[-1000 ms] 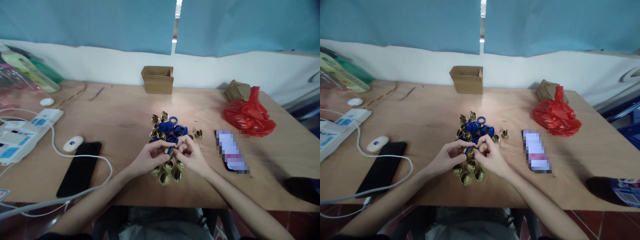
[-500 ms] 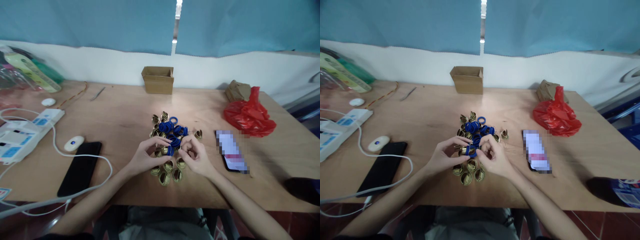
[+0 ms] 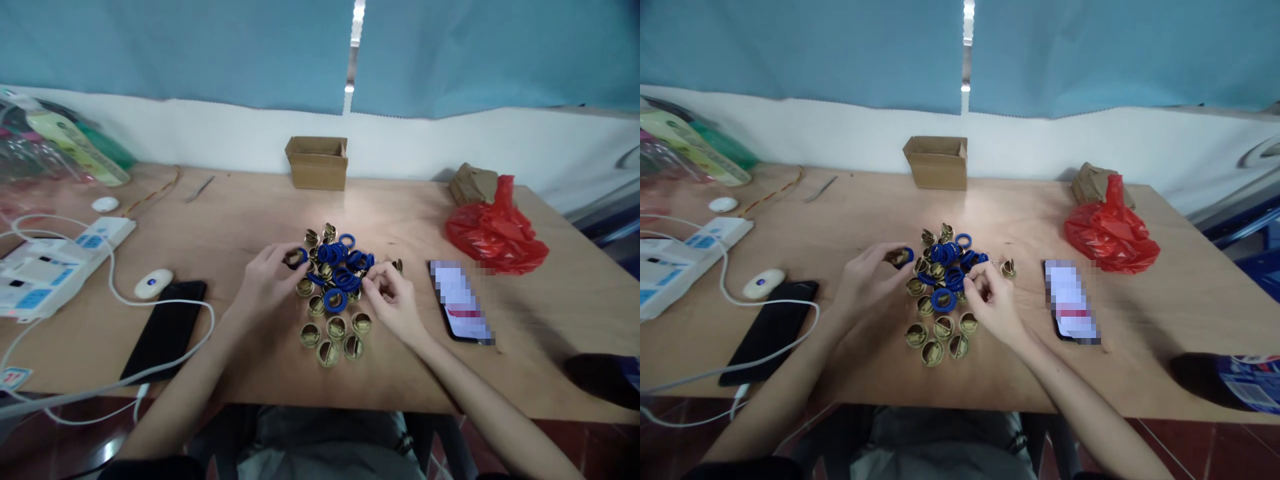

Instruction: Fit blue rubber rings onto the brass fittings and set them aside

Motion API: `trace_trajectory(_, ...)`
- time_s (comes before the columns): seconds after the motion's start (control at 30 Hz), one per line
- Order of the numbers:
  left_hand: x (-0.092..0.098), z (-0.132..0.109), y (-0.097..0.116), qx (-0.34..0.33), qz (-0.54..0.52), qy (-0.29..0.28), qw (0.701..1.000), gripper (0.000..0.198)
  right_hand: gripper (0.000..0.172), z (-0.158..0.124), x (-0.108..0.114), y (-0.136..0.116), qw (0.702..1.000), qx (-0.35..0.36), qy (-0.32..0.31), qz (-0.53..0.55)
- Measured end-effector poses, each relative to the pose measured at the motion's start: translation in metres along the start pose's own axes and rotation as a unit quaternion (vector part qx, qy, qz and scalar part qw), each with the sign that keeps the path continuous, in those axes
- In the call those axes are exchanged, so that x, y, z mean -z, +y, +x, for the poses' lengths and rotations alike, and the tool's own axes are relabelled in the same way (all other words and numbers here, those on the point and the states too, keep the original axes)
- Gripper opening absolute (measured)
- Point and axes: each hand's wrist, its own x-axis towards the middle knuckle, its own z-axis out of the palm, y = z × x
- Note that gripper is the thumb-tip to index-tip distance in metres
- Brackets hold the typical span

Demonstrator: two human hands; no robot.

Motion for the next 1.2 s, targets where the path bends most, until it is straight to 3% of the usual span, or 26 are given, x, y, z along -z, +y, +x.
trace_trajectory(0.07, 0.001, 0.005, -0.015, 0.065, 0.084, -0.019, 0.994, 0.027, 0.014, 0.002, 0.001, -0.001, 1.0, 0.0, 0.011, -0.009)
trace_trajectory(0.13, 0.001, 0.008, -0.027, 0.111, 0.156, -0.074, 0.979, 0.021, 0.014, 0.004, 0.001, -0.001, 1.0, 0.0, 0.013, -0.018)
trace_trajectory(0.27, -0.002, 0.006, -0.039, 0.146, 0.227, -0.153, 0.951, 0.014, 0.014, 0.005, 0.001, 0.002, 0.999, 0.0, 0.003, -0.037)
trace_trajectory(0.43, -0.008, 0.001, -0.04, 0.145, 0.224, -0.136, 0.954, 0.02, 0.007, 0.007, 0.001, 0.008, 0.996, 0.024, -0.021, -0.083)
trace_trajectory(0.5, -0.009, 0.002, -0.037, 0.123, 0.179, -0.098, 0.971, 0.023, 0.005, 0.007, 0.001, 0.009, 0.994, 0.032, -0.029, -0.099)
trace_trajectory(0.6, -0.007, 0.004, -0.025, 0.03, 0.046, -0.05, 0.997, 0.02, 0.003, 0.006, 0.001, 0.009, 0.992, 0.044, -0.034, -0.11)
trace_trajectory(0.7, -0.006, 0.003, -0.011, -0.089, -0.055, -0.088, 0.991, 0.017, 0.003, 0.005, 0.001, 0.007, 0.991, 0.054, -0.042, -0.115)
trace_trajectory(0.8, -0.011, -0.003, -0.005, -0.165, -0.055, -0.132, 0.976, 0.021, 0.002, 0.004, 0.0, 0.006, 0.99, 0.061, -0.049, -0.114)
trace_trajectory(1.0, -0.025, -0.006, -0.011, -0.199, -0.02, -0.14, 0.97, 0.01, 0.004, 0.003, -0.002, 0.009, 0.987, 0.065, -0.065, -0.132)
trace_trajectory(1.1, -0.018, -0.002, -0.007, -0.194, -0.041, -0.106, 0.974, 0.008, 0.004, 0.002, -0.002, 0.009, 0.986, 0.072, -0.063, -0.136)
trace_trajectory(1.2, -0.005, 0.002, -0.002, -0.143, -0.067, -0.066, 0.985, 0.012, 0.005, 0.002, -0.002, 0.008, 0.987, 0.081, -0.051, -0.131)
